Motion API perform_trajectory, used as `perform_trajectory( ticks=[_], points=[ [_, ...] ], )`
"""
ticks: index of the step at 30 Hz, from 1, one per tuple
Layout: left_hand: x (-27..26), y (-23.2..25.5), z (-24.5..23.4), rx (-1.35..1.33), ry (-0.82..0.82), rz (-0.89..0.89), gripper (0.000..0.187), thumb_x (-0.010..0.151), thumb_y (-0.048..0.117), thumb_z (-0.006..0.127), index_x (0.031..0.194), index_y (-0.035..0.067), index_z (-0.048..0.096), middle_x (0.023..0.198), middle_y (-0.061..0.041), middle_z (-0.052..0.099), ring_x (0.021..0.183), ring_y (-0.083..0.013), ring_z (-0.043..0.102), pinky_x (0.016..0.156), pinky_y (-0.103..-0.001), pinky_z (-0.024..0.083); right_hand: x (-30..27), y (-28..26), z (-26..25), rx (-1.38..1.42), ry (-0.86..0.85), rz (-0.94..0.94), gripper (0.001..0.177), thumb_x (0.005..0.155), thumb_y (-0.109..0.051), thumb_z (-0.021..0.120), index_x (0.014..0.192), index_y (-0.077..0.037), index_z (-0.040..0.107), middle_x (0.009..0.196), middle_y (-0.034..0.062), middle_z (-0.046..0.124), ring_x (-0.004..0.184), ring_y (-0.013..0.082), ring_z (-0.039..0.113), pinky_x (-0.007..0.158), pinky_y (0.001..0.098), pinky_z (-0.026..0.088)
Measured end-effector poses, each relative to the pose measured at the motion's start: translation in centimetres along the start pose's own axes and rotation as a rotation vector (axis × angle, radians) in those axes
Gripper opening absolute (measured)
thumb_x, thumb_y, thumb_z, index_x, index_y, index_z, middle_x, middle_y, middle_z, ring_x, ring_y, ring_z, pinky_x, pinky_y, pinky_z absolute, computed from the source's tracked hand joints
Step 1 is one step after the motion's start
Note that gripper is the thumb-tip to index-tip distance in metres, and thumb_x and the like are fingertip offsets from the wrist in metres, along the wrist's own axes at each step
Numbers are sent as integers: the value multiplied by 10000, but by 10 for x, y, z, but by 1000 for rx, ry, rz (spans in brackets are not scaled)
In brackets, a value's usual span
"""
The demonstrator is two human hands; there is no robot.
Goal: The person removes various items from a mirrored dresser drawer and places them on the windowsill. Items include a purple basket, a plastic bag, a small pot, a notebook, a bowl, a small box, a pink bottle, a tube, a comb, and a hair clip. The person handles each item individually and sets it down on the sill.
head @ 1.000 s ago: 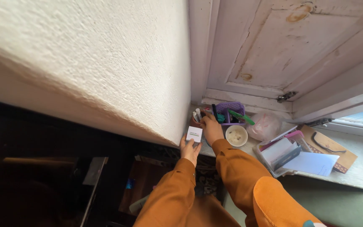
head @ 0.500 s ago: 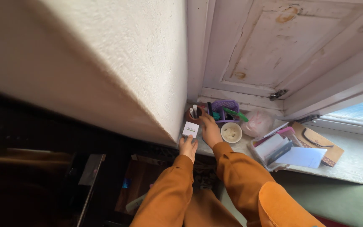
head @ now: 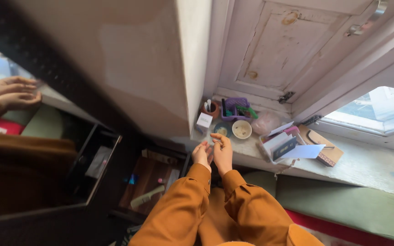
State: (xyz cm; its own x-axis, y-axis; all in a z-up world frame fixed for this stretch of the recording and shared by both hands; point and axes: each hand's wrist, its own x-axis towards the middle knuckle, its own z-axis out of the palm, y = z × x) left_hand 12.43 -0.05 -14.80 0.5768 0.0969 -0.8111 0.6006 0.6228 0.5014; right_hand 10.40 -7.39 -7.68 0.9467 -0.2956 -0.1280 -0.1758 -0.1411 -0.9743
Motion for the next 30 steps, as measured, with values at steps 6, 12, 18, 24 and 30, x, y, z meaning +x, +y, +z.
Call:
perform_trajectory(
  ticks=[6, 12, 18, 24, 30],
  points=[
    [-38, -18, -37, -123, 61, 81, 290, 986, 190, 550, 1248, 202, 674, 1264, -3, 683, 1089, -146, 648, 1051, -379, 479, -51, -10, 1, -6, -71, 4, 409, 927, -17, 452, 1160, -169, 752, 1331, 163, 577, 1216, 367, 643, 1003, 473, 543],
    [-37, -26, -85, -272, 136, 167, 273, 938, 141, 637, 1201, 118, 705, 1148, -80, 713, 997, -157, 675, 972, -337, 562, -97, -13, 32, 2, -198, 17, 400, 945, -20, 454, 1188, -155, 743, 1363, 182, 554, 1238, 388, 620, 1013, 487, 537],
    [-59, -1, -152, -279, 204, 181, 302, 937, 196, 647, 1232, 206, 708, 1288, -42, 699, 1281, -227, 621, 1151, -457, 393, -139, -14, 69, 4, -316, 44, 392, 964, -23, 457, 1215, -140, 733, 1394, 200, 531, 1261, 409, 598, 1022, 500, 531],
    [-56, -3, -237, -275, 321, 196, 292, 933, 215, 606, 1191, 274, 730, 1210, 23, 729, 1201, -154, 661, 1047, -350, 458, -176, -3, 105, -53, -382, 98, 363, 1002, -39, 477, 1216, -175, 737, 1381, 153, 545, 1243, 349, 629, 1007, 439, 556],
    [-52, -3, -312, -333, 262, 195, 367, 970, 170, 649, 1336, 186, 661, 1433, -126, 600, 1430, -308, 451, 1199, -452, 314, -188, 56, 136, -190, -369, -2, 324, 949, -60, 582, 1188, -190, 758, 1257, 159, 662, 1066, 291, 705, 912, 438, 581]
  ],
)
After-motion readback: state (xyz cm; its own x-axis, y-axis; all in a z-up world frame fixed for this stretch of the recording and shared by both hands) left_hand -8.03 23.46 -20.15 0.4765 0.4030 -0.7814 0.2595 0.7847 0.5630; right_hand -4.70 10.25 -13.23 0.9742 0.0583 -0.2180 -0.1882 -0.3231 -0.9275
